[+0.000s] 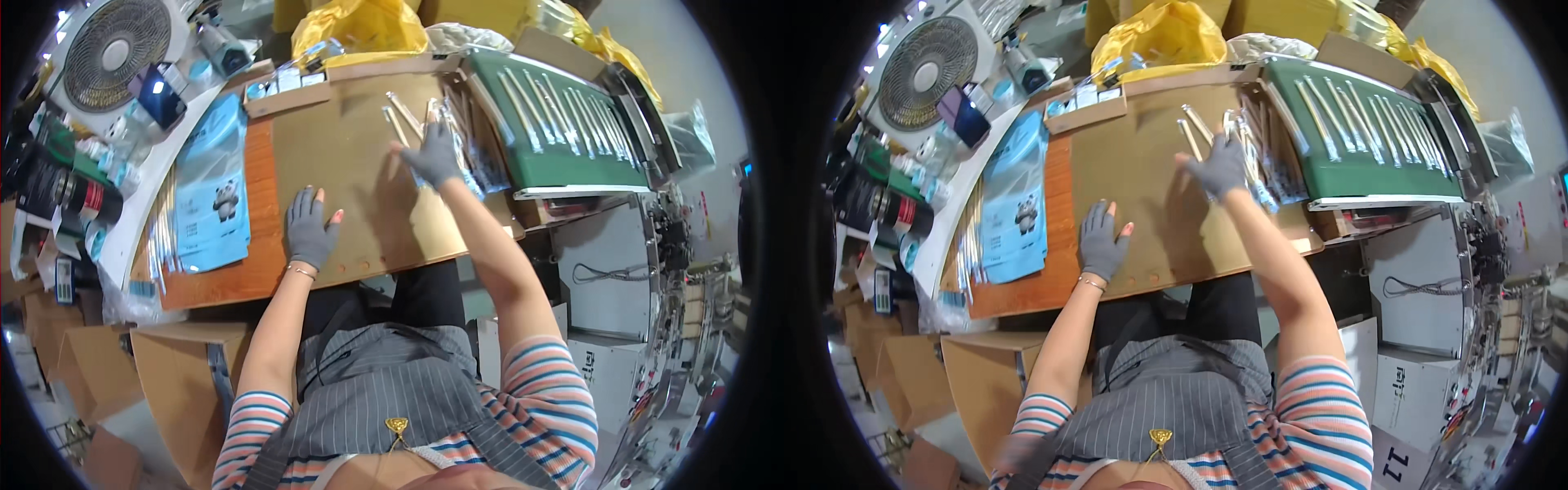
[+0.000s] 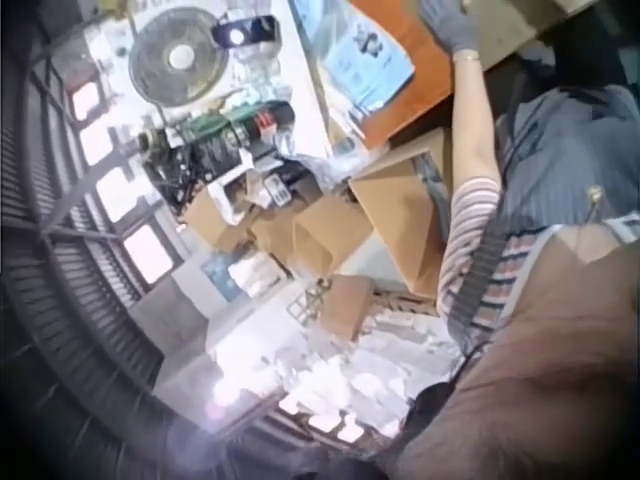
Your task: Manually packaging small bundles of sticks into blue plastic bags and placing the filled bags into a shipping box.
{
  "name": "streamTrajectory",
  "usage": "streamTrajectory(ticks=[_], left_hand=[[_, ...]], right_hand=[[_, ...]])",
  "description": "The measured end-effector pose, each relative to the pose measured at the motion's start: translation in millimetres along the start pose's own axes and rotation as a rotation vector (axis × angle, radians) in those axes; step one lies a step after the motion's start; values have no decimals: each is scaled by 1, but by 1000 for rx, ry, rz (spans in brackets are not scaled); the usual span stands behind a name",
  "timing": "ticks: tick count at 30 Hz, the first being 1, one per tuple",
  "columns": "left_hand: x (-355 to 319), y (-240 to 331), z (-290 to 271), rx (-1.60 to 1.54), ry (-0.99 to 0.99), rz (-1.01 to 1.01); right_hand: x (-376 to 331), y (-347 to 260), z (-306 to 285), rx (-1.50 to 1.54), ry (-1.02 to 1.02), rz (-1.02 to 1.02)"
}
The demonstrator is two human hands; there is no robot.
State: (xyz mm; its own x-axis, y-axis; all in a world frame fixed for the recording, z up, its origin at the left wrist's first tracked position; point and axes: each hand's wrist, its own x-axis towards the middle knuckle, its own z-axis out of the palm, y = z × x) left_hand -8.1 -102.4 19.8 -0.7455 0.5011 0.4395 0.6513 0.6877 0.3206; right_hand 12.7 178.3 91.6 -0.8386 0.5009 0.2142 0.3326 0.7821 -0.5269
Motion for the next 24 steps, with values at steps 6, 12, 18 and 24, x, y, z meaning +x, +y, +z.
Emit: streamTrajectory(ticks=[6,12,18,24], left_hand=[[20,-18,14,-54,66,19],[80,10,49,-108,70,100],[93,-8,84,-203,34,121],[102,1,77,-172,18,112]], right_hand=[[69,105,-22,-138,-142,621],[35,71,8,-78,51,420],[-22,48,40,550,243,343],[-144,65,-2,62,348,-125]])
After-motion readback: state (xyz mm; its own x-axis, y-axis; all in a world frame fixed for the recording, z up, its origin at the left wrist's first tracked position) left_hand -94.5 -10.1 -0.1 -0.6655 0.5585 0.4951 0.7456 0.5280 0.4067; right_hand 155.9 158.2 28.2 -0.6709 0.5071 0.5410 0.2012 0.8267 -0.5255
